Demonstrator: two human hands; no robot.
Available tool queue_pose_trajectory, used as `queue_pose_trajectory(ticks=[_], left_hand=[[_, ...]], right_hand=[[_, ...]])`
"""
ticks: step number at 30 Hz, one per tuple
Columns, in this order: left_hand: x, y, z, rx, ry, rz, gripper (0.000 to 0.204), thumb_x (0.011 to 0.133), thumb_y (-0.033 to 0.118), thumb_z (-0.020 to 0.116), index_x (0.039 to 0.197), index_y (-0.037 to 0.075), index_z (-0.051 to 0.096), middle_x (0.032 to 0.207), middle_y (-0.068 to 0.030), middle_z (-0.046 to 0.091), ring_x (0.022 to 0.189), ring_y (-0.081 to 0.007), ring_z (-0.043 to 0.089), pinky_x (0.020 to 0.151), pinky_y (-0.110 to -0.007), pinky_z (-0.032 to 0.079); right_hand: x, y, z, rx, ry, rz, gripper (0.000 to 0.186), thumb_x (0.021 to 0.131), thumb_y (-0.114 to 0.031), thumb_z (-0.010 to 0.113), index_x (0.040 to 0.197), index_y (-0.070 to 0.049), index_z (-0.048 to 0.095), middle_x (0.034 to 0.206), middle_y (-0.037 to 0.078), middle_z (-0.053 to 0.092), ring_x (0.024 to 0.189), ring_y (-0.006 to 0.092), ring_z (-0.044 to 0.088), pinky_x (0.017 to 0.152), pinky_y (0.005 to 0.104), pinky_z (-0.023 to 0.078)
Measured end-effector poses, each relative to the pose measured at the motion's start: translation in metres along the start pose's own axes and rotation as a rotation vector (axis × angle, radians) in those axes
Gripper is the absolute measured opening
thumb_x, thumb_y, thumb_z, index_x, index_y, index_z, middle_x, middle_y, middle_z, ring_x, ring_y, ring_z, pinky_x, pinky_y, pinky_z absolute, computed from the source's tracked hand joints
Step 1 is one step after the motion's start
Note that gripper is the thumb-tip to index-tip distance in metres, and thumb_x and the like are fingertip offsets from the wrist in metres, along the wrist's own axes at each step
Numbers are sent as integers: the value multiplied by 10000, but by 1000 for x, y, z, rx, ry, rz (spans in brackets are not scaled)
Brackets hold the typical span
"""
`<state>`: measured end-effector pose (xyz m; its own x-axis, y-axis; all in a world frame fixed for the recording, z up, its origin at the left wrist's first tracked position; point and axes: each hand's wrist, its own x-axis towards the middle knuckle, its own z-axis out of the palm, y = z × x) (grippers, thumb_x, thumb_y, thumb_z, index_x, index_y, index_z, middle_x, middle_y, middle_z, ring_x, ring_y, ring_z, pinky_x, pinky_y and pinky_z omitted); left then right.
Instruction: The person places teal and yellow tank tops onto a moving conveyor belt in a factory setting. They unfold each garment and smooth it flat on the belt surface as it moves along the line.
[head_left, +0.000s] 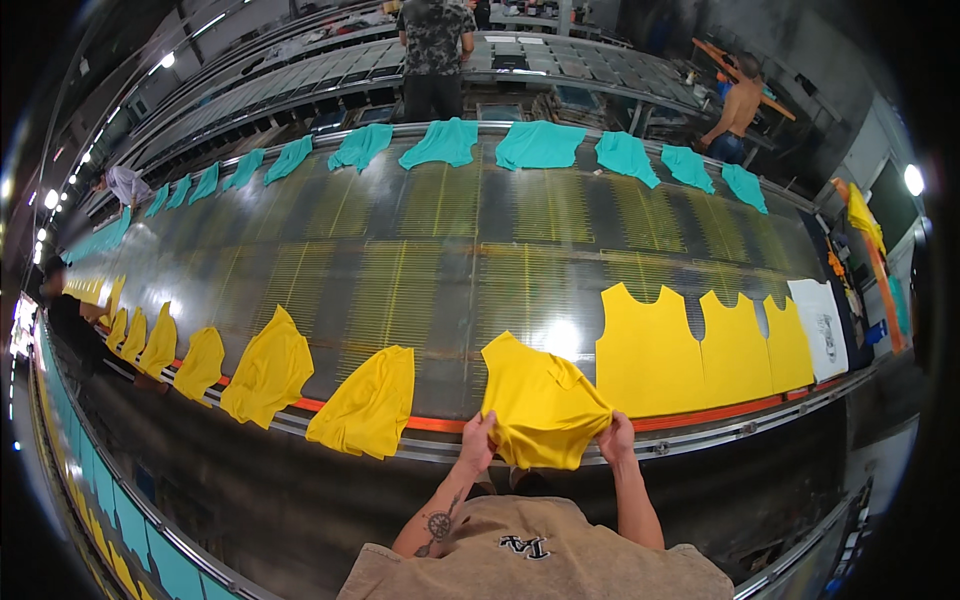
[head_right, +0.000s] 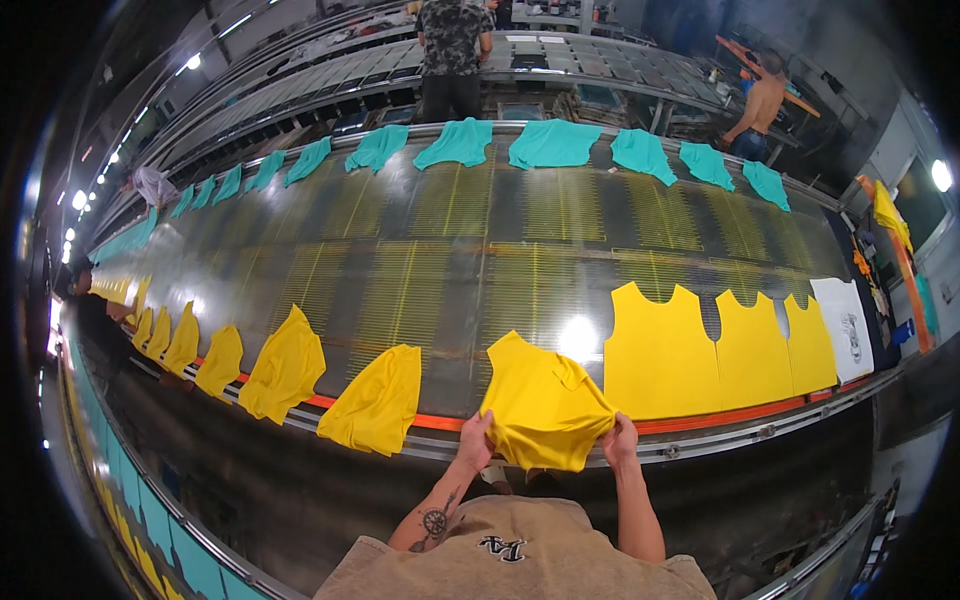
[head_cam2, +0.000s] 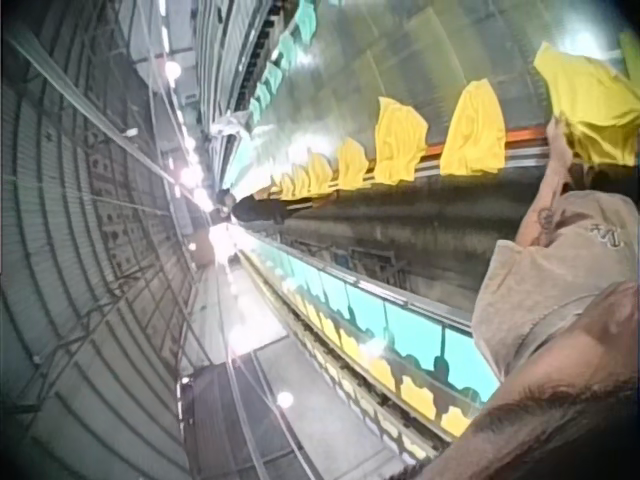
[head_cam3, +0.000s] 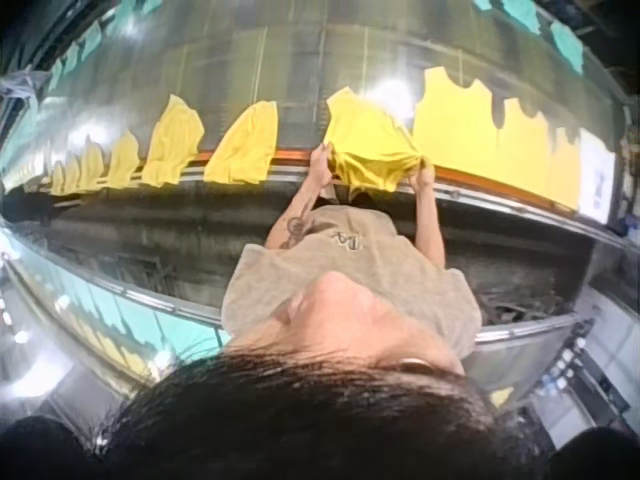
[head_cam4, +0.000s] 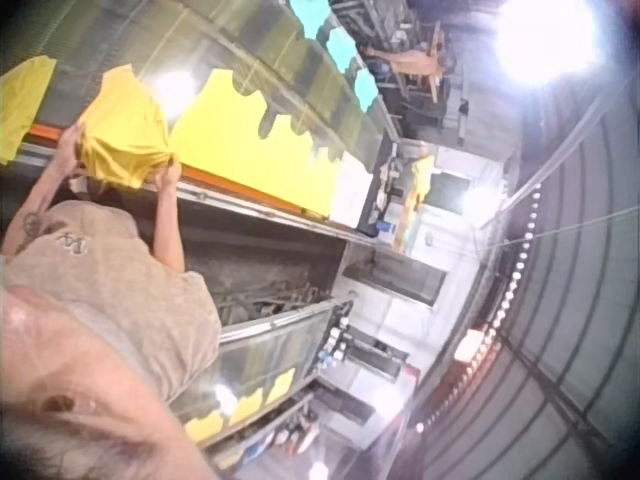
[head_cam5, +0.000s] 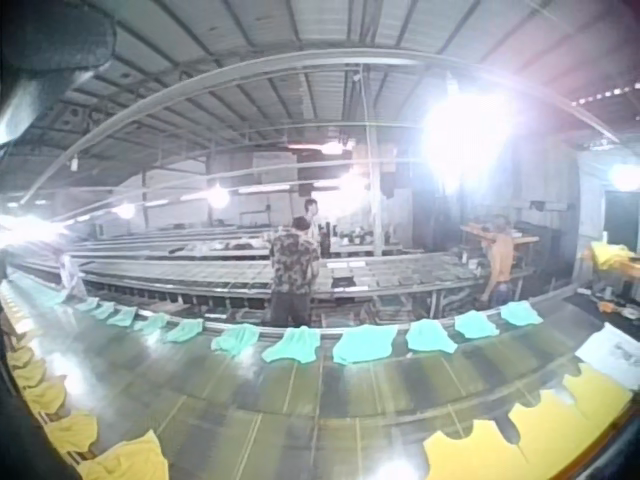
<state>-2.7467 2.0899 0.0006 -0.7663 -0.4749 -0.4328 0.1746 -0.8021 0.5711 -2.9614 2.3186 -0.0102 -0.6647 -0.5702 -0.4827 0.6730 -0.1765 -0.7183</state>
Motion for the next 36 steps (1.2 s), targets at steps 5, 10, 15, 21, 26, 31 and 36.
queue_pose_trajectory(ticks=[5, 10, 15, 21, 26, 31, 36], left_hand=[[-4, 8, 5, -237, -154, -364, 588, 990, 289, 652, 1489, 74, 426, 1454, -102, 545, 1332, -266, 528, 1113, -438, 420], [2, 32, 2, -21, -229, -98, 307, 952, 79, 689, 1253, 37, 649, 1238, -70, 690, 1138, -216, 662, 1007, -395, 518], [5, 78, 18, 138, -302, 42, 189, 960, 85, 683, 1136, 15, 695, 1102, -78, 730, 991, -187, 706, 880, -349, 571], [-5, 123, 43, 241, -292, 217, 169, 970, 120, 687, 1064, -20, 694, 994, -67, 728, 868, -152, 704, 744, -290, 572], [-29, 145, 53, 215, -254, 263, 157, 978, 166, 685, 1013, 13, 699, 865, -12, 692, 722, -78, 634, 619, -231, 499], [-55, 165, 40, 288, -218, 323, 142, 975, 148, 685, 999, 14, 727, 859, -1, 707, 647, -26, 590, 526, -201, 447], [-73, 176, 25, 170, -62, 407, 80, 932, 102, 730, 959, 28, 736, 868, -7, 724, 697, -46, 635, 606, -199, 504]], right_hand=[[-10, 9, 41, 354, -108, 415, 602, 989, -454, 592, 1426, -49, 501, 1391, 126, 601, 1289, 274, 577, 1068, 453, 484], [-21, -3, 34, 375, -166, 211, 485, 944, -183, 691, 1374, -17, 539, 1291, 117, 658, 1151, 244, 664, 970, 398, 555], [-29, -32, 17, 76, -51, 111, 363, 954, -126, 661, 1278, 21, 592, 1201, 121, 692, 1055, 236, 700, 906, 369, 581], [-33, -70, 26, 31, -46, -97, 383, 993, -259, 616, 1274, 1, 598, 1202, 128, 690, 1061, 267, 695, 929, 414, 566], [-50, -83, 39, 254, -154, -182, 278, 989, -226, 609, 1203, -49, 620, 1120, 91, 696, 1033, 242, 684, 919, 417, 552], [-63, -97, 50, 126, -185, -319, 197, 982, -151, 623, 1159, -67, 604, 1140, 68, 670, 1039, 204, 657, 933, 383, 533], [-76, -118, 76, -130, -130, -399, 232, 1026, -190, 595, 1179, -16, 582, 1170, 99, 662, 1056, 199, 661, 931, 363, 538]])
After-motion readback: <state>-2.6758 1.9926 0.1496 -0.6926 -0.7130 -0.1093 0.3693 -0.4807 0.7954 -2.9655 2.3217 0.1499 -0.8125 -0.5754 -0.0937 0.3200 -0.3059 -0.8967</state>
